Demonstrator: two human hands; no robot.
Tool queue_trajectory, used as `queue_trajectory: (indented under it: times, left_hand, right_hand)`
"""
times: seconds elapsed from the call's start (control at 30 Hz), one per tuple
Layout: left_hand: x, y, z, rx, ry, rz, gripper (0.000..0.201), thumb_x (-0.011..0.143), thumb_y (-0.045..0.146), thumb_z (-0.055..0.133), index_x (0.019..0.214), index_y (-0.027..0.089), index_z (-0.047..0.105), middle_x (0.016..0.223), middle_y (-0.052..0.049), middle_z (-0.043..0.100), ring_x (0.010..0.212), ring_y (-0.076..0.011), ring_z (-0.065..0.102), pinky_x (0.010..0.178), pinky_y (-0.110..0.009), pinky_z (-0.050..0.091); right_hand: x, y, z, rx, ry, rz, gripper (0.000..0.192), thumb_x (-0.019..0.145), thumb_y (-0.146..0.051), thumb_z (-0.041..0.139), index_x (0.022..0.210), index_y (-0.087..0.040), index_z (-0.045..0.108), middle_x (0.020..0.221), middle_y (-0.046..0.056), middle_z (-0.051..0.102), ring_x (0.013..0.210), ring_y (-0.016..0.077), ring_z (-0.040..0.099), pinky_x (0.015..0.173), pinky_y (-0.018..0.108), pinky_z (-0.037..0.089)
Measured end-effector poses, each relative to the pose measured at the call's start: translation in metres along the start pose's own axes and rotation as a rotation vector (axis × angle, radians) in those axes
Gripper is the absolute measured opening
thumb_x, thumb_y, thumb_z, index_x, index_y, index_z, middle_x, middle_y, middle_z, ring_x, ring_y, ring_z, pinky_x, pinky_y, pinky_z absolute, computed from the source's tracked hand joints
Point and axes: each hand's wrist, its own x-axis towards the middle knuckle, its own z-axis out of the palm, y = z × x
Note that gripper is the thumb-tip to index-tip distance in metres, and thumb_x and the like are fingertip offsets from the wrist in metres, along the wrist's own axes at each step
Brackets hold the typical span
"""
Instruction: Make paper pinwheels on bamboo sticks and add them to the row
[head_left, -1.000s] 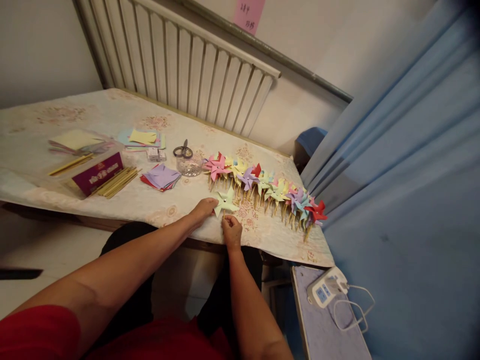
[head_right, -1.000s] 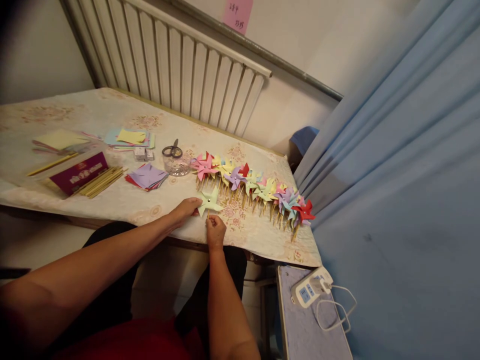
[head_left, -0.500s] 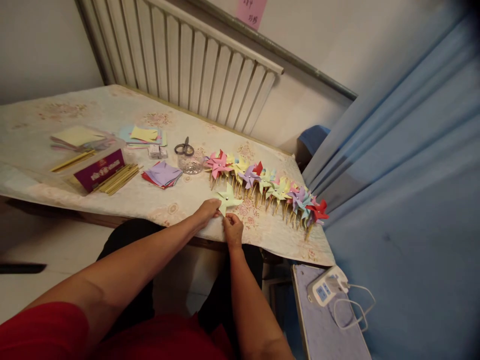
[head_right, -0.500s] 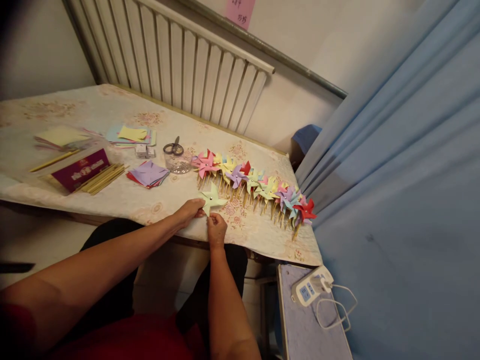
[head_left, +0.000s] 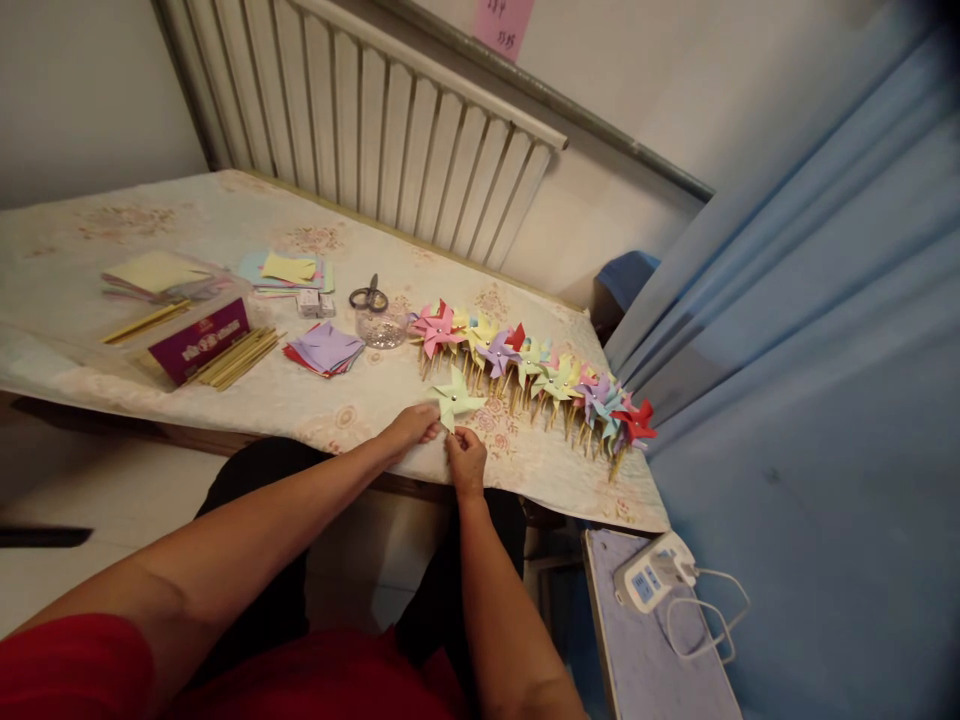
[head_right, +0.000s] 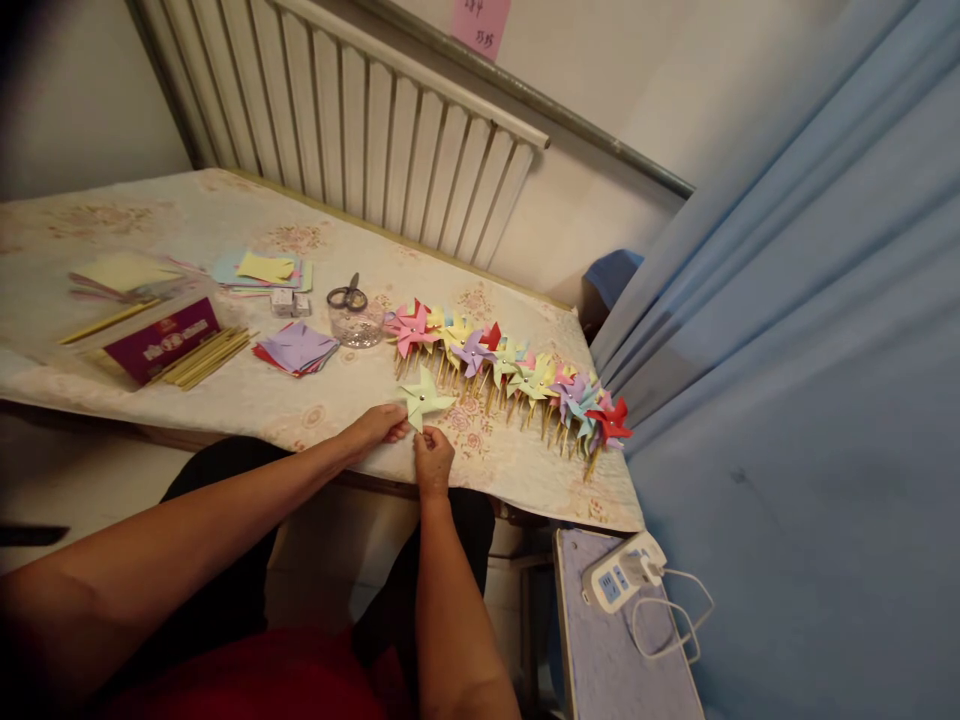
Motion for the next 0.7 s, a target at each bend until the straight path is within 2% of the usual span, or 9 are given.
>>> queue_trajectory:
  times: [0.1, 0.17, 0.27, 0.37, 0.47, 0.7]
  left_hand:
    - [-0.001, -0.008, -0.025, 0.191, 0.071, 0.081, 0.02, 0.08, 0.034, 0.056, 0.066, 0.02, 0.057, 0.064, -0.002, 0.059, 0.072, -0.0195, 0.059, 0.07, -0.029, 0.046]
    - [-0.003, -0.014, -0.047, 0.302, 0.131, 0.145, 0.013, 0.08, 0.027, 0.055, 0.068, 0.021, 0.058, 0.074, -0.004, 0.063, 0.087, -0.0225, 0.06, 0.082, -0.032, 0.045]
    - [-0.005, -0.027, -0.081, 0.461, 0.211, 0.213, 0.014, 0.084, 0.023, 0.051, 0.074, 0.02, 0.06, 0.09, -0.01, 0.064, 0.1, -0.0262, 0.058, 0.094, -0.037, 0.041]
    - [-0.004, -0.041, -0.103, 0.999, 0.271, 0.369, 0.023, 0.091, 0.022, 0.043, 0.085, 0.018, 0.065, 0.097, -0.014, 0.064, 0.1, -0.0278, 0.059, 0.091, -0.038, 0.042]
    - [-0.002, -0.048, -0.108, 1.207, 0.32, 0.392, 0.029, 0.094, 0.021, 0.038, 0.096, 0.015, 0.067, 0.1, -0.017, 0.064, 0.098, -0.0284, 0.06, 0.087, -0.039, 0.042]
    - [-0.004, -0.047, -0.105, 1.269, 0.341, 0.347, 0.031, 0.095, 0.02, 0.037, 0.1, 0.014, 0.067, 0.101, -0.017, 0.064, 0.096, -0.0292, 0.059, 0.085, -0.04, 0.041]
  right_hand:
    - [-0.001, -0.001, 0.0, 0.006, -0.003, 0.011, 0.027, 0.073, -0.036, 0.056, 0.086, -0.017, 0.07, 0.066, -0.001, 0.064, 0.06, 0.0149, 0.055, 0.057, 0.025, 0.045]
    - [-0.001, -0.001, 0.001, 0.009, -0.002, 0.015, 0.028, 0.073, -0.037, 0.056, 0.086, -0.017, 0.07, 0.066, -0.001, 0.063, 0.06, 0.0146, 0.054, 0.056, 0.024, 0.044]
    - [-0.001, 0.0, 0.002, 0.006, 0.006, 0.015, 0.029, 0.073, -0.037, 0.055, 0.087, -0.016, 0.07, 0.067, -0.001, 0.063, 0.06, 0.0143, 0.053, 0.056, 0.024, 0.044]
    - [-0.001, 0.002, 0.003, -0.01, 0.018, 0.009, 0.03, 0.073, -0.036, 0.055, 0.088, -0.016, 0.071, 0.068, -0.001, 0.063, 0.061, 0.0141, 0.053, 0.056, 0.023, 0.043]
    - [-0.001, 0.002, 0.003, -0.042, 0.025, 0.0, 0.03, 0.073, -0.036, 0.055, 0.088, -0.016, 0.071, 0.068, -0.001, 0.064, 0.062, 0.0144, 0.054, 0.057, 0.023, 0.043]
    - [0.007, -0.004, -0.003, -0.205, -0.036, 0.003, 0.024, 0.071, -0.027, 0.053, 0.081, -0.018, 0.074, 0.061, -0.003, 0.063, 0.058, 0.0151, 0.054, 0.056, 0.024, 0.042]
